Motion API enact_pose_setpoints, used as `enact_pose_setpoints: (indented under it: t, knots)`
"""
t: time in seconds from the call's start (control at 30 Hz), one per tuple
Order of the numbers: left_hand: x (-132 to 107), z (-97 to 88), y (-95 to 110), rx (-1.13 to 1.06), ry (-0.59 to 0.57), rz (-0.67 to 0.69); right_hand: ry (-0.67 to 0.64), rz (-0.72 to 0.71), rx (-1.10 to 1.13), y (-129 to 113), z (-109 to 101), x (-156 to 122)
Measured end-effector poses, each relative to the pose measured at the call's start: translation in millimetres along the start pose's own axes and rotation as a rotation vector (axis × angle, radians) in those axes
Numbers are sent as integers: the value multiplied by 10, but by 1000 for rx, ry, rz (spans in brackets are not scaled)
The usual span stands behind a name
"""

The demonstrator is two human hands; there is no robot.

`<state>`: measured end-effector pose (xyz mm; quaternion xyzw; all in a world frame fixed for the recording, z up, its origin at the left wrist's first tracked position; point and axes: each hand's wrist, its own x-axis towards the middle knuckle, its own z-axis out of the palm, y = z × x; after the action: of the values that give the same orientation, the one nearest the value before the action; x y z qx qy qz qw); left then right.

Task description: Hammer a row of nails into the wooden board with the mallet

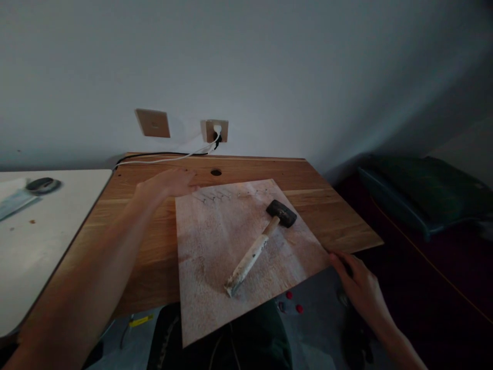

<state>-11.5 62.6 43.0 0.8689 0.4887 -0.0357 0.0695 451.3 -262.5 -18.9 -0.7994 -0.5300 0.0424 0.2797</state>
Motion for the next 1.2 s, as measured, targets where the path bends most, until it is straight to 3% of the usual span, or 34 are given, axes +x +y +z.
enact_pose_setpoints:
  t: [0.1, 0.2, 0.47, 0.63, 0.83, 1.07, 1.2]
  knots:
    - [-23, -62, 6, -111, 24, 90, -30, -57, -39, -43, -24, 95]
    - [-70, -137, 107, -231, -22, 195, -79, -126, -52, -108, -45, 184]
    - [-129, -109, 463, -166, -115, 288, -91, -184, -89, -91, -21, 207]
    - [-89, -50, 405, -95, -36, 232, -63, -196, -133, -105, 35, 212]
    - [-88, -33, 325, -135, -152, 221, -25, -227, -124, -259, 89, 243]
    - [-163, -132, 247, -115, -186, 161, -135, -262, -63, -358, 59, 140]
    - [-174, -161, 196, -103, -152, 130, -215, -293, -66, -516, 17, 291]
